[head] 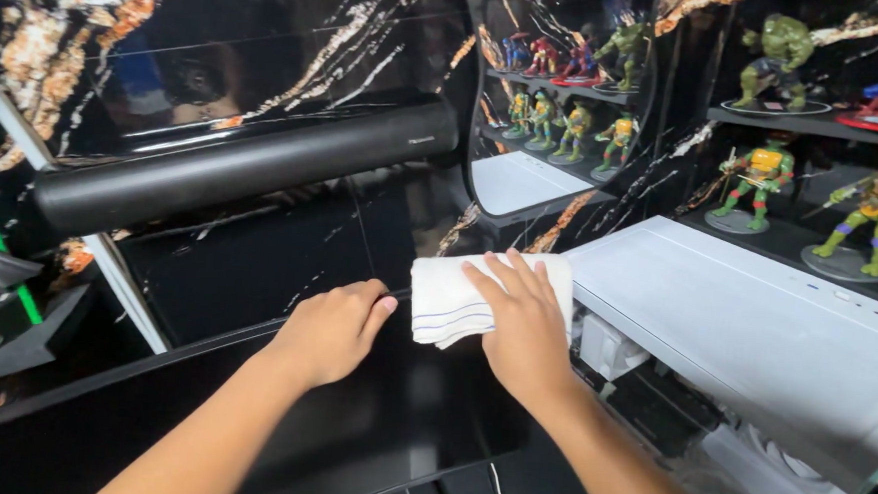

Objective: Wiping a curved computer monitor screen with a soft cloth to remove dust or smudges.

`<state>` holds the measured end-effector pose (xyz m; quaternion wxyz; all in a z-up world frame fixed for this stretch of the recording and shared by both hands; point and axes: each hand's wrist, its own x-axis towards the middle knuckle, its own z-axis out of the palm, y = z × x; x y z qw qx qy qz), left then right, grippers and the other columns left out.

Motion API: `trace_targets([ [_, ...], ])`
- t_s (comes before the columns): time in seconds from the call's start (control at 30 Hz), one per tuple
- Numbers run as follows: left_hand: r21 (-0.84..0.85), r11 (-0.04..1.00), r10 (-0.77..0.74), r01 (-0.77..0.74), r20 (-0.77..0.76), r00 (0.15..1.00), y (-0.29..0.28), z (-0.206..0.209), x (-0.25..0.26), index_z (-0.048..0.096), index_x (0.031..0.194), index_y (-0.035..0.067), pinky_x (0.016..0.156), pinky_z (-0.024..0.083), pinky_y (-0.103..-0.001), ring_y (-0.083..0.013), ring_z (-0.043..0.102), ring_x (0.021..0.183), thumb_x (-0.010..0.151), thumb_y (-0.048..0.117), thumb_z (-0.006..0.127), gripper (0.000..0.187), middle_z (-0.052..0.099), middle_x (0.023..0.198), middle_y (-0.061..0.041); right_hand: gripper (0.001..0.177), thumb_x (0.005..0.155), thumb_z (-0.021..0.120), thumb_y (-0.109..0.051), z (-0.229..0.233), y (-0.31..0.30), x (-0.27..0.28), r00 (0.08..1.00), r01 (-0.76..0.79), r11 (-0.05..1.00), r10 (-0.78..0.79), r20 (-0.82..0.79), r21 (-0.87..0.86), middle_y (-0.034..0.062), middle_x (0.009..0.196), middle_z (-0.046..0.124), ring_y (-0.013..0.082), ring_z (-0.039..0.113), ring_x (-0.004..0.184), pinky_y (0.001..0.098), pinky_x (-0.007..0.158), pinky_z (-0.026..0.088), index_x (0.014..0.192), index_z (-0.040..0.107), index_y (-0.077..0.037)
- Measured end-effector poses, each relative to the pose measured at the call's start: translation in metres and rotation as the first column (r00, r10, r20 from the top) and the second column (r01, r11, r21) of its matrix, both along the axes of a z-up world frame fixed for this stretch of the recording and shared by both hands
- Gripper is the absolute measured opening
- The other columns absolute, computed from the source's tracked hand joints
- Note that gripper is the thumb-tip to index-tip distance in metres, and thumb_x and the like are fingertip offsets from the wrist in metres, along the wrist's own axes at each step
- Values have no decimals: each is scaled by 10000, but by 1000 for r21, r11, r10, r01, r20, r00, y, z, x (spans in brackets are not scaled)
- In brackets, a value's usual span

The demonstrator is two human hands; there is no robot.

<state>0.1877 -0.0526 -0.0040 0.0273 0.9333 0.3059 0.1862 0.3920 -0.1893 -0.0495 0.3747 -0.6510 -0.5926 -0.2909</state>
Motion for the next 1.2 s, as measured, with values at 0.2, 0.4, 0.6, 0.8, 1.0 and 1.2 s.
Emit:
trace_targets([
  [0.2, 45, 999, -2, 3, -22, 1000, 2, -3, 10, 599, 1044, 79, 858, 534, -502, -391, 683, 986, 1019, 388, 423, 357, 715, 1033, -167, 690, 705, 514, 125, -47, -2, 26, 903, -69, 979, 144, -406, 194, 224, 1344, 648, 368, 604, 1275, 404, 1065, 463, 1361, 628, -58],
  [0.4, 95, 995, -30, 32, -22, 999, -2, 2, 41, 604, 1068, 86, 883, 522, -512, -384, 675, 1019, 1019, 428, 406, 399, 709, 1073, -158, 450, 888, 555, -19, -160, 13, 17, 617, 47, 968, 165, -770, 245, 215, 1208, 734, 297, 686, 1198, 350, 1017, 483, 1332, 626, -20],
  [0.6, 93, 990, -107, 109, -32, 994, -4, 0, 70, 582, 1168, 81, 860, 522, -527, -408, 665, 1012, 1011, 419, 405, 413, 697, 1104, -185, 426, 893, 595, -53, -103, 7, 30, 290, 12, 979, 192, -937, 204, 146, 1175, 769, 198, 706, 1080, 319, 959, 487, 1315, 650, -47],
  [0.8, 65, 997, -39, 49, -145, 989, -13, 2, 79, 588, 1084, 84, 824, 541, -551, -428, 688, 943, 1046, 427, 357, 415, 728, 1008, -186, 434, 923, 565, -91, -173, 12, 29, 458, -6, 988, 140, -878, 154, 158, 1116, 775, 168, 732, 1026, 307, 925, 531, 1352, 631, -84],
  [1.0, 74, 997, -24, 35, -135, 991, -12, 3, 77, 585, 1111, 85, 809, 542, -555, -436, 688, 926, 1039, 422, 347, 419, 726, 997, -194, 495, 915, 535, -82, -158, 6, 9, 120, -14, 986, -161, -980, -164, 89, 1257, 746, 148, 675, 1184, 283, 1022, 452, 1385, 646, -189],
  [1.2, 82, 996, -33, 44, -133, 991, -10, -1, 77, 589, 1124, 77, 829, 545, -540, -427, 691, 940, 1045, 421, 345, 429, 727, 995, -196, 449, 964, 540, -115, -153, 10, -1, 351, 2, 966, 243, -904, 260, 114, 1262, 748, 191, 691, 1179, 282, 1017, 472, 1410, 573, -80],
])
